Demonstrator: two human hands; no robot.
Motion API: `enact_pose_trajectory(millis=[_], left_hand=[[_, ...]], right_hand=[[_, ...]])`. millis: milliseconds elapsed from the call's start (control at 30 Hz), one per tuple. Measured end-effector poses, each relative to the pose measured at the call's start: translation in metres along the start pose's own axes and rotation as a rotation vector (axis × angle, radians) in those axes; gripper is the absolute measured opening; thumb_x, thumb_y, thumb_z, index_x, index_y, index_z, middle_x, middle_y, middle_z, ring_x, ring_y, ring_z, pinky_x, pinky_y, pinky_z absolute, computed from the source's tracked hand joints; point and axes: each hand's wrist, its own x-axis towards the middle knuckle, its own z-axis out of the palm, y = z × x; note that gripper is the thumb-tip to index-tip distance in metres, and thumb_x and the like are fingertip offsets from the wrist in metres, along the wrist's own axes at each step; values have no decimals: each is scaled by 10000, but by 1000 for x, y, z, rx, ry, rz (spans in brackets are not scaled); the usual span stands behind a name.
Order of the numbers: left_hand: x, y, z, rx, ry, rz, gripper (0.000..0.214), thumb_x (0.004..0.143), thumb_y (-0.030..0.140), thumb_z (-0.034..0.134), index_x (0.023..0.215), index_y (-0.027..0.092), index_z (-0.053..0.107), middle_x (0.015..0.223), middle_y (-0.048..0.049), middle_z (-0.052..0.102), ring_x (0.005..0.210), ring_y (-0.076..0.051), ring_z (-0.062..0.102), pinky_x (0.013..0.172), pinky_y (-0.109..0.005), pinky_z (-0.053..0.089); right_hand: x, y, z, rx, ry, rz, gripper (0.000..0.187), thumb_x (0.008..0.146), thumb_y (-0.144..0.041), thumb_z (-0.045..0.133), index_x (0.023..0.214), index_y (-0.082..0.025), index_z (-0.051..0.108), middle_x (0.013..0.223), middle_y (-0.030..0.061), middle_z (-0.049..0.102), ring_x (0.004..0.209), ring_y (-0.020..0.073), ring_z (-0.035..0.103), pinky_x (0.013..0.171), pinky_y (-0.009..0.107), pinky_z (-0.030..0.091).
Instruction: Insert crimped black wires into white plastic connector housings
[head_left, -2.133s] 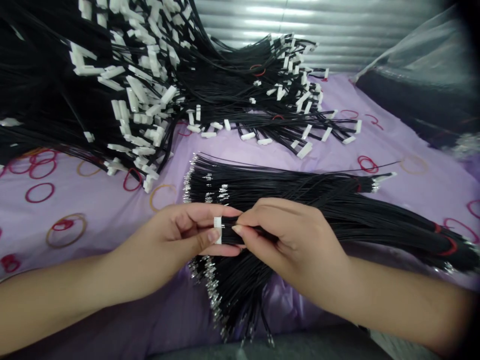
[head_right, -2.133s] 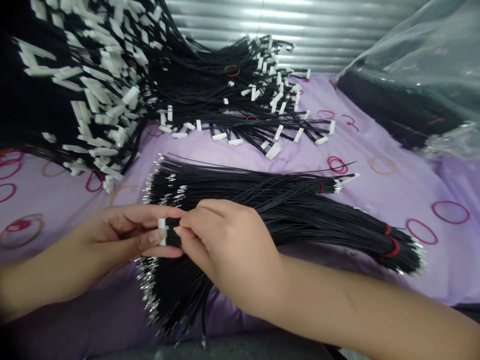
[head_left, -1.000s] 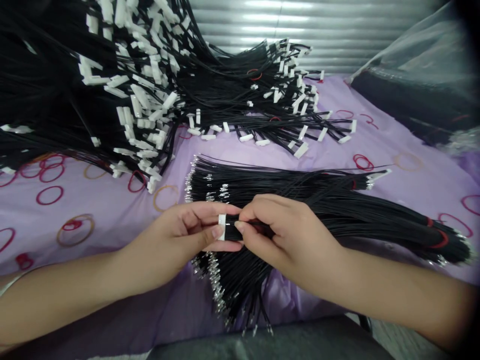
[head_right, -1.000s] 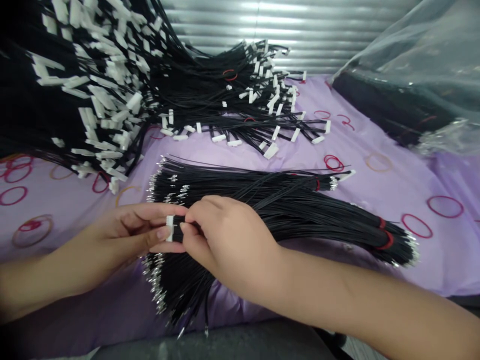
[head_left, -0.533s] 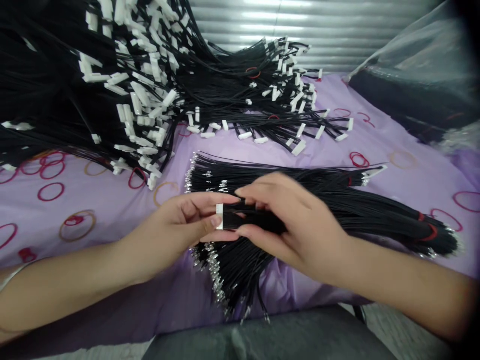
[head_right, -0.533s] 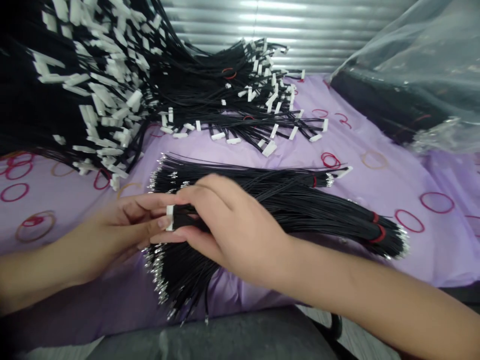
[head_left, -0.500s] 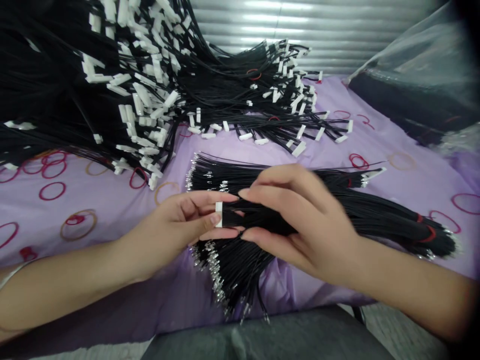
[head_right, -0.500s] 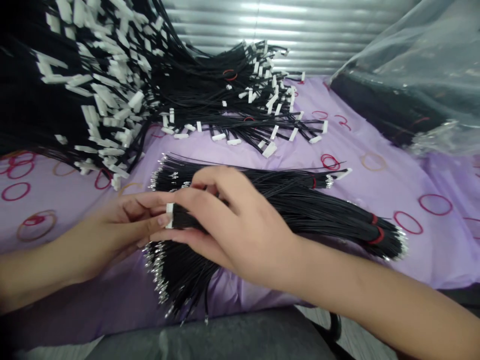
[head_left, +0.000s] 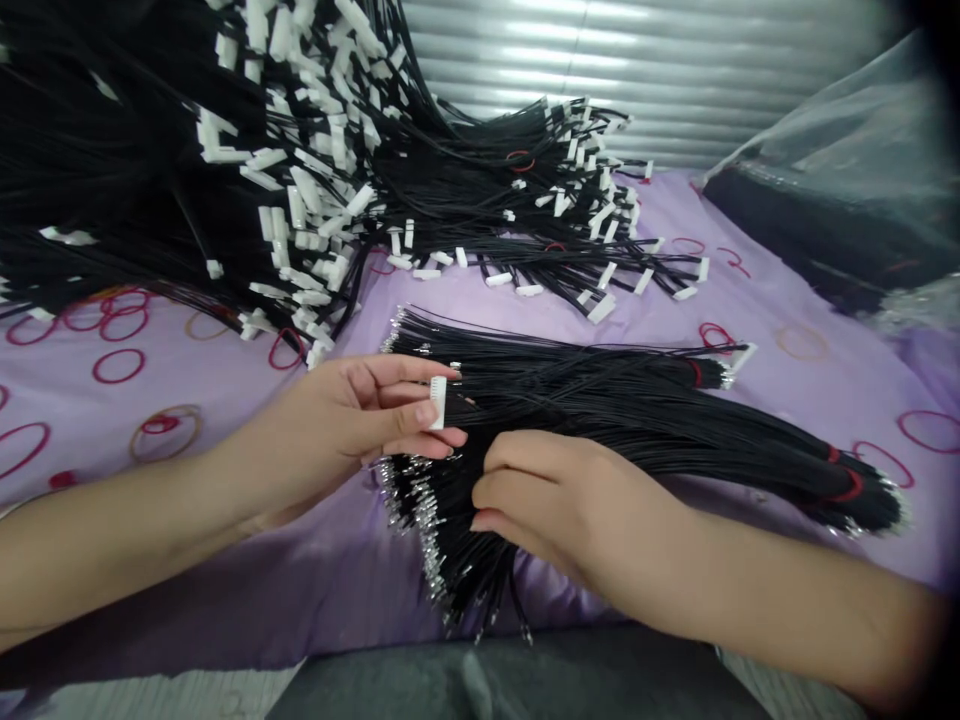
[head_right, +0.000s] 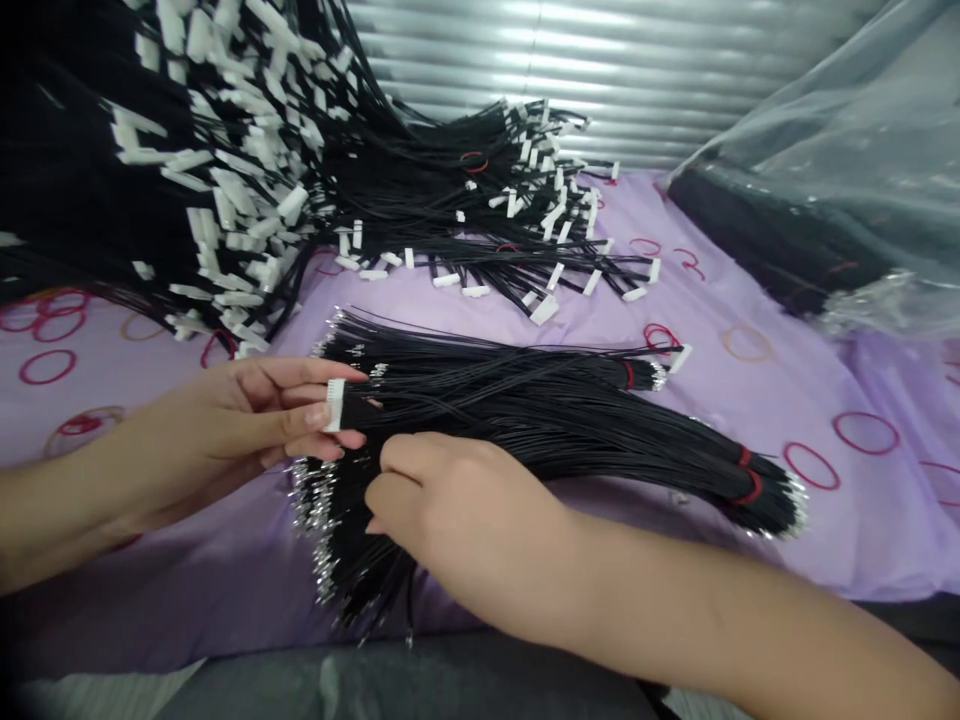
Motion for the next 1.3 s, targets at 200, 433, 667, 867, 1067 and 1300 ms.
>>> enact_pose_trajectory(millis=[200, 433, 667, 867, 1067, 1300], left_hand=[[-7, -3, 6, -8, -23, 35, 162, 720, 147, 880, 837, 192, 778, 780, 36, 763, 704, -124, 764, 676, -125, 624], [-12, -2, 6, 31, -13, 67, 191, 685, 200, 910, 831, 220, 788, 761, 59, 757, 703, -144, 780, 653, -114, 623], [-10, -2, 6, 15, 25, 26, 206, 666, 148, 911, 815, 210, 783, 726, 63, 759, 706, -166, 785, 660, -137, 632], [-11, -2, 8, 1, 11, 0, 227, 654, 142, 909, 832, 188, 778, 726, 37, 768, 683, -167, 779, 651, -158, 635], [-11, 0, 6, 43, 18, 5, 224, 690, 142, 881, 883, 168, 771, 805, -2, 787, 723, -169, 777, 694, -176, 636], [2, -1, -3, 53, 2, 47, 170, 712, 147, 873, 845, 184, 774, 797, 17, 776, 734, -161, 777, 722, -179, 635]], right_hand=[[1, -5, -13, 141, 90, 20, 190, 981, -142, 495, 862, -92, 633, 951, 95, 638, 860, 157, 561, 766, 263, 485], [1, 1, 1, 88, 112, 18, 172, 953, -142, 565, 828, -129, 682, 864, 49, 637, 770, 147, 507, 719, 279, 420], [0, -6, 11, 9, 170, 48, 184, 934, -108, 565, 770, -121, 650, 873, 63, 626, 792, 177, 474, 720, 315, 397], [0, -7, -6, 187, 145, 60, 222, 988, -156, 489, 864, -86, 660, 917, 78, 644, 851, 160, 548, 781, 277, 474], [1, -1, 4, 94, 241, 150, 109, 915, -199, 635, 869, -132, 708, 893, 52, 604, 820, 158, 539, 703, 264, 463], [5, 9, 4, 159, 274, 92, 212, 949, -238, 600, 925, -98, 757, 883, 79, 630, 795, 155, 532, 737, 278, 458]])
